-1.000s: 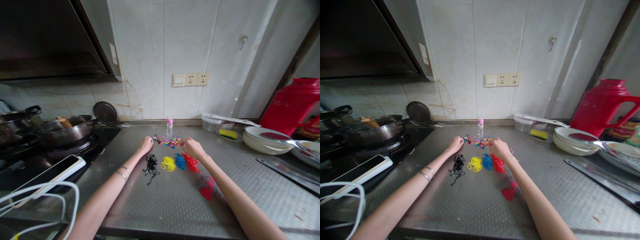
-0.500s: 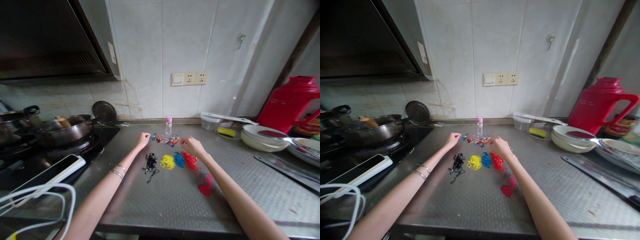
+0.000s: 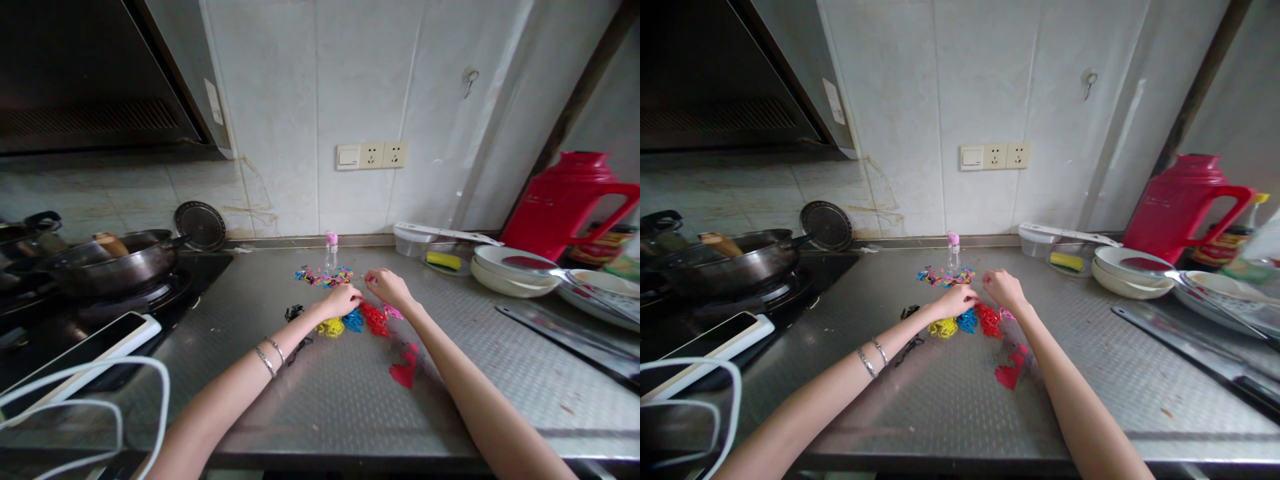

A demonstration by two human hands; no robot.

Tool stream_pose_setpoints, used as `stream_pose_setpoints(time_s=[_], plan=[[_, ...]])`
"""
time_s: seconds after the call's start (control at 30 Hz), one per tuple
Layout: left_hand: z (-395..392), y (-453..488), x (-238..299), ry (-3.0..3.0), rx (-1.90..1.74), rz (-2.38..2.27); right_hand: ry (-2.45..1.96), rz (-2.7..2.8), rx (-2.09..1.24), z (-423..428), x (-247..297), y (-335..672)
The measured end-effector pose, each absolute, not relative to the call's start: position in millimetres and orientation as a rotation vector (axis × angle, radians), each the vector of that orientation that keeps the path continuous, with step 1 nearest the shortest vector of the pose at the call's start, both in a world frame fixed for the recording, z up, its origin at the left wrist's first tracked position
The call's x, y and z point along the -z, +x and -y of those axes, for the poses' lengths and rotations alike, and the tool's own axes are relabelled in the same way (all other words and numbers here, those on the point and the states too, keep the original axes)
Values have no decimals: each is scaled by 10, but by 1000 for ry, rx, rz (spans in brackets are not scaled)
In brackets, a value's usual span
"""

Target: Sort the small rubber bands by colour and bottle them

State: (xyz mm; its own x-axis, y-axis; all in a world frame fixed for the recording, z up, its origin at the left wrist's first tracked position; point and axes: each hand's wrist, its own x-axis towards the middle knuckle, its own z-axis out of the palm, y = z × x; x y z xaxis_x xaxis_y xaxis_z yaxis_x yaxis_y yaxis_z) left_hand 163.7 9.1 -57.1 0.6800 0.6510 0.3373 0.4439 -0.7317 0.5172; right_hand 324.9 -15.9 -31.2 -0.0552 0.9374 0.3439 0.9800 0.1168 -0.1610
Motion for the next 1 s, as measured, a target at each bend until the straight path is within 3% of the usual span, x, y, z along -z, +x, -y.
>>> stream_pose_setpoints(time_s=[0.27,0.53,1.0], plan=[[-262,1482,541,2453,-858,-924,-1865,2031,154,156,319,3274],[-589,630,515,2047,-1068,-1236,-1862,2040,18,-12,354,3263],[-658,295,669,1525,-945,-1433,-1848,2086,-69,-491,522,3194]])
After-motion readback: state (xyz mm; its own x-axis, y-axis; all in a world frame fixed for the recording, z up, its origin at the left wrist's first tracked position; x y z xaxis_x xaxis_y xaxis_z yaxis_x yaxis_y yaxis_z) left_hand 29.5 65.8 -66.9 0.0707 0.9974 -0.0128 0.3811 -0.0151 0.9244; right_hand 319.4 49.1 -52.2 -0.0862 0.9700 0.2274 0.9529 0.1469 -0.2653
